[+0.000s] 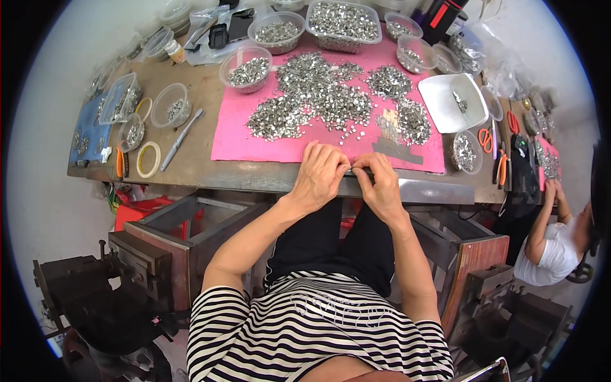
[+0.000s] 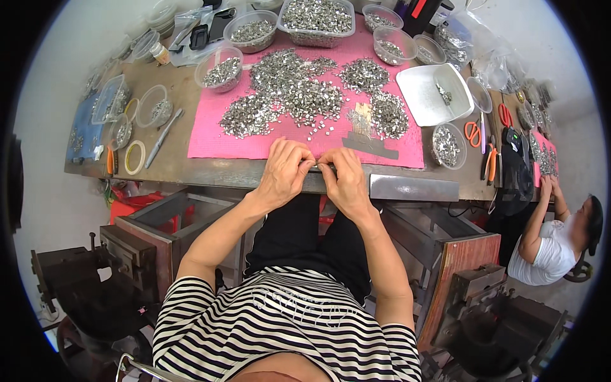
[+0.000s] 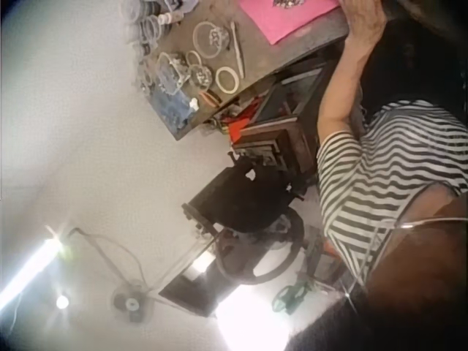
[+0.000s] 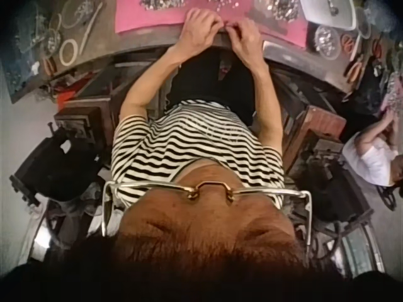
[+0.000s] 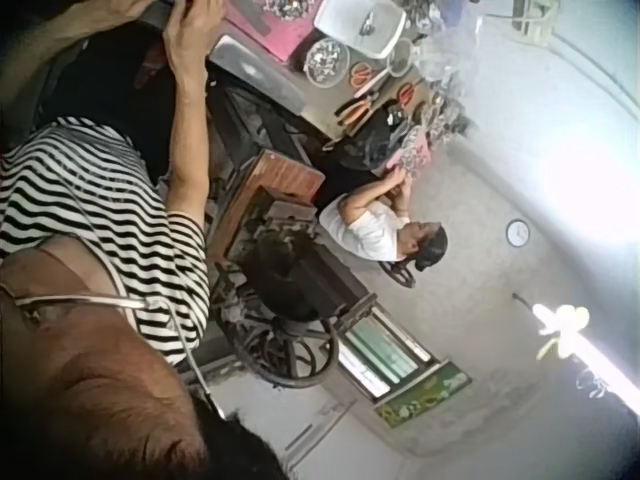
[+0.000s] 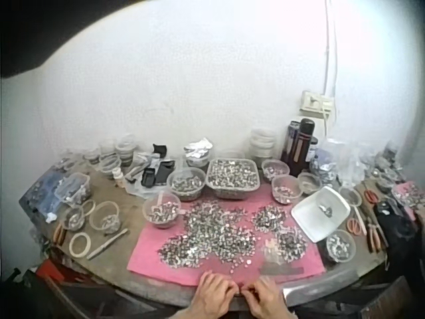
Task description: The person inserts small metal pieces into the slots of a metal fixture by hand, then places the fixture into a manual press machine and turns the handwheel to press them.
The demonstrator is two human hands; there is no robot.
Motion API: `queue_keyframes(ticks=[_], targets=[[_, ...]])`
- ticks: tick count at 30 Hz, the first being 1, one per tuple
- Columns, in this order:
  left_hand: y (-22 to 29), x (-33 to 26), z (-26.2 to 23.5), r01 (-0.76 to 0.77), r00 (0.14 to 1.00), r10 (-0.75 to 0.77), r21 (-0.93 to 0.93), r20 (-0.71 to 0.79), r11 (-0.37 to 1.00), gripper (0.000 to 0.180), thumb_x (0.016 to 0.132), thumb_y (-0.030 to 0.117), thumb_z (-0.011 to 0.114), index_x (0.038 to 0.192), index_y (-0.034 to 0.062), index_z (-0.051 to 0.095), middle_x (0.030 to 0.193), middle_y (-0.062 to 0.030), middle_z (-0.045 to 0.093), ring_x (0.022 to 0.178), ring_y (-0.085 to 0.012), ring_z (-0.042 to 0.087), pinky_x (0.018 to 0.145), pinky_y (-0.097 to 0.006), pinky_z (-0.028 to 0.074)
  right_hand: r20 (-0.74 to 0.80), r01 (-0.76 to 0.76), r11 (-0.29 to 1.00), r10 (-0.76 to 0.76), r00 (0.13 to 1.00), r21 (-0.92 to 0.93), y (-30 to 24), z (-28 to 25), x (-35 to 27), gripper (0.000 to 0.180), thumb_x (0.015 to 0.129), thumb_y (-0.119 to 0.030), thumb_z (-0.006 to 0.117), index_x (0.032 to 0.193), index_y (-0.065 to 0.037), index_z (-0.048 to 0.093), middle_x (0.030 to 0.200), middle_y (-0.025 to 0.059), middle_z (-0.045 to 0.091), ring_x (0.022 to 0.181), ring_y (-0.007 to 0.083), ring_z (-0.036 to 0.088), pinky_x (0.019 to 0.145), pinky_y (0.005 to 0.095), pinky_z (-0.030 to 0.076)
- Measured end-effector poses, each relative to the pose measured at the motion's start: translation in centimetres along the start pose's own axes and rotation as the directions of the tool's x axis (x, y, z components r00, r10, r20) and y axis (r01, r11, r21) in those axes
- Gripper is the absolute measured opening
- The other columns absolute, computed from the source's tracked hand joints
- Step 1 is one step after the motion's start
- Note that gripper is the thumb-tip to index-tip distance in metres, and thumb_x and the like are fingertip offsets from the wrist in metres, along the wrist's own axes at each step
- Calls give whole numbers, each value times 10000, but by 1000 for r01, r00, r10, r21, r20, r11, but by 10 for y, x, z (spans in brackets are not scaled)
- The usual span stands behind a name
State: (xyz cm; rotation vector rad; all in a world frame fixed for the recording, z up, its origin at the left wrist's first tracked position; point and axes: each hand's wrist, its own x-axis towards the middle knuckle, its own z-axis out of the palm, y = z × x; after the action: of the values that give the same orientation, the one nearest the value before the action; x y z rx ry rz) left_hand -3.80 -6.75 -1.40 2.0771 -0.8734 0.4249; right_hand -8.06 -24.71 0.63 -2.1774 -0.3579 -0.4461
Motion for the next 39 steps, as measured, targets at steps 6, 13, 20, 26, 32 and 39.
queue_keyframes(ticks=[6, 13, 20, 26, 32, 39], targets=[[1, 0, 0, -113, 993, 117, 127, -25, 985, 106, 941, 116, 658, 984, 38, 601, 949, -103, 575, 960, -316, 577, 998, -531, 430, -27, 51, 996, -53, 998, -77, 0, 1, -2, 156, 850, 24, 715, 960, -19, 614, 928, 116, 646, 884, 330, 615, 794, 420, 461], [0, -10, -2, -105, 994, 103, 136, 24, 985, 177, 927, 133, 685, 1059, 33, 622, 1037, -111, 621, 1004, -324, 602, 1035, -528, 430, -35, 29, 999, -31, 999, -41, 2, 1, -3, 148, 852, 15, 721, 959, -24, 625, 930, 109, 665, 870, 327, 631, 793, 415, 468], [-4, -20, 1, -65, 996, 63, -29, -65, 997, 457, 867, 54, 740, 1295, 13, 584, 1177, -142, 642, 1120, -343, 612, 1115, -559, 412, -71, 104, 987, -114, 991, -126, 1, 7, -1, 164, 838, 19, 730, 962, -28, 634, 927, 103, 668, 856, 315, 635, 782, 407, 463], [-2, -23, 3, -51, 997, 48, -49, -59, 998, 462, 874, 40, 730, 1309, 7, 577, 1143, -155, 638, 1098, -355, 622, 1117, -565, 412, -51, 223, 950, -240, 970, -216, -1, 3, -2, 196, 809, 19, 747, 964, -32, 638, 934, 93, 669, 854, 298, 639, 775, 402, 459], [-2, -23, 2, -52, 997, 48, -54, -61, 997, 454, 881, 47, 718, 1311, 9, 578, 1137, -155, 641, 1105, -349, 623, 1123, -565, 406, 17, 243, 938, -246, 969, -246, 3, 0, 1, 206, 793, 6, 742, 971, -38, 648, 956, 89, 677, 875, 277, 649, 768, 405, 467], [-2, -23, -3, -15, 999, 11, -82, -51, 996, 402, 894, 87, 723, 1268, 17, 595, 1143, -148, 656, 1113, -346, 630, 1127, -566, 401, 127, 223, 963, -205, 970, -151, -2, -17, 23, 98, 838, -41, 754, 923, -58, 708, 930, 66, 689, 880, 262, 655, 803, 383, 460]])
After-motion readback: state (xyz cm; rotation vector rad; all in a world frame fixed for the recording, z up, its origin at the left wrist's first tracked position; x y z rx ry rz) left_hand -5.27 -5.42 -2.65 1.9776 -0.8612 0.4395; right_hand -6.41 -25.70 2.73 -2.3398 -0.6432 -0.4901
